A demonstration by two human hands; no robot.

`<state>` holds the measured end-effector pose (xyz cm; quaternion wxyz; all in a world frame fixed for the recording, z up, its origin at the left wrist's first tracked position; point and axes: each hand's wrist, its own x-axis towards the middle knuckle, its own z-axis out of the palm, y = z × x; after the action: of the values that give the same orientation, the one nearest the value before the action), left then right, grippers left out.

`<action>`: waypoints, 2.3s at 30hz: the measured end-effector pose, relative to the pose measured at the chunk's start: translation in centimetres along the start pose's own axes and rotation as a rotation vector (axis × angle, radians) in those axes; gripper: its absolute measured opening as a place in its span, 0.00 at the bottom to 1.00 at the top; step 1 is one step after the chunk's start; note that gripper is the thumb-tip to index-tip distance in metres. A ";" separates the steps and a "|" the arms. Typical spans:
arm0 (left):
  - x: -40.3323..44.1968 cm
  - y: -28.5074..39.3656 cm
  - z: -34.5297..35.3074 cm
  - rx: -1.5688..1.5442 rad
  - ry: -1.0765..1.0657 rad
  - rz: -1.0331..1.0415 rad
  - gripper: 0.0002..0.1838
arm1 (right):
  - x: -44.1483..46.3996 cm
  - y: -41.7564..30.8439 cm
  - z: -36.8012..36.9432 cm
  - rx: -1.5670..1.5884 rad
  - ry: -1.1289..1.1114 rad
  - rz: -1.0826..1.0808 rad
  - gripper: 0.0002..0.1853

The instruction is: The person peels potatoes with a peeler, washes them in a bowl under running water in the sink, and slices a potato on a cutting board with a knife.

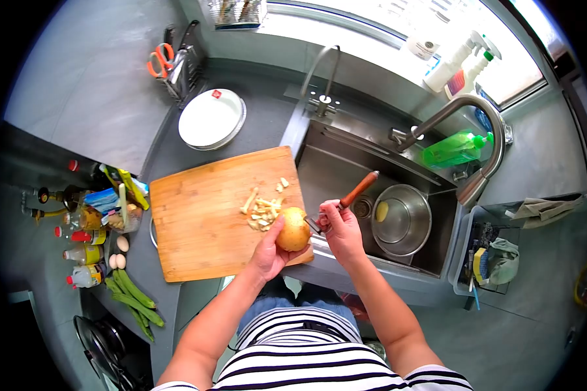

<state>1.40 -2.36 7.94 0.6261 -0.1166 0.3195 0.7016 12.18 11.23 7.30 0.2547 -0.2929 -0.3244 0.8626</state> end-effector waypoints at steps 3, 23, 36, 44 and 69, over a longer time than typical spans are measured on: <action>-1.6 1.0 -0.5 0.360 -0.007 0.188 0.26 | -0.5 1.0 3.9 -0.312 -0.039 -0.075 0.05; -5.1 5.3 -4.3 0.404 0.147 0.132 0.32 | 0.5 6.0 10.3 -0.343 -0.284 0.089 0.08; -5.6 6.0 -8.4 0.291 -0.012 0.108 0.33 | 3.2 8.5 9.6 -0.183 0.072 0.351 0.09; -4.7 7.0 -8.6 0.159 0.069 0.092 0.33 | 3.1 9.8 8.2 -0.224 -0.045 0.080 0.08; -4.7 7.7 -9.5 0.050 0.099 0.066 0.28 | 5.1 10.3 7.0 -0.593 -0.009 -0.189 0.05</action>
<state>-7.26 -11.88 5.61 0.5887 -0.1248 0.3711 0.7072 1.32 4.77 2.63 0.2360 -0.3190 -0.5887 0.7042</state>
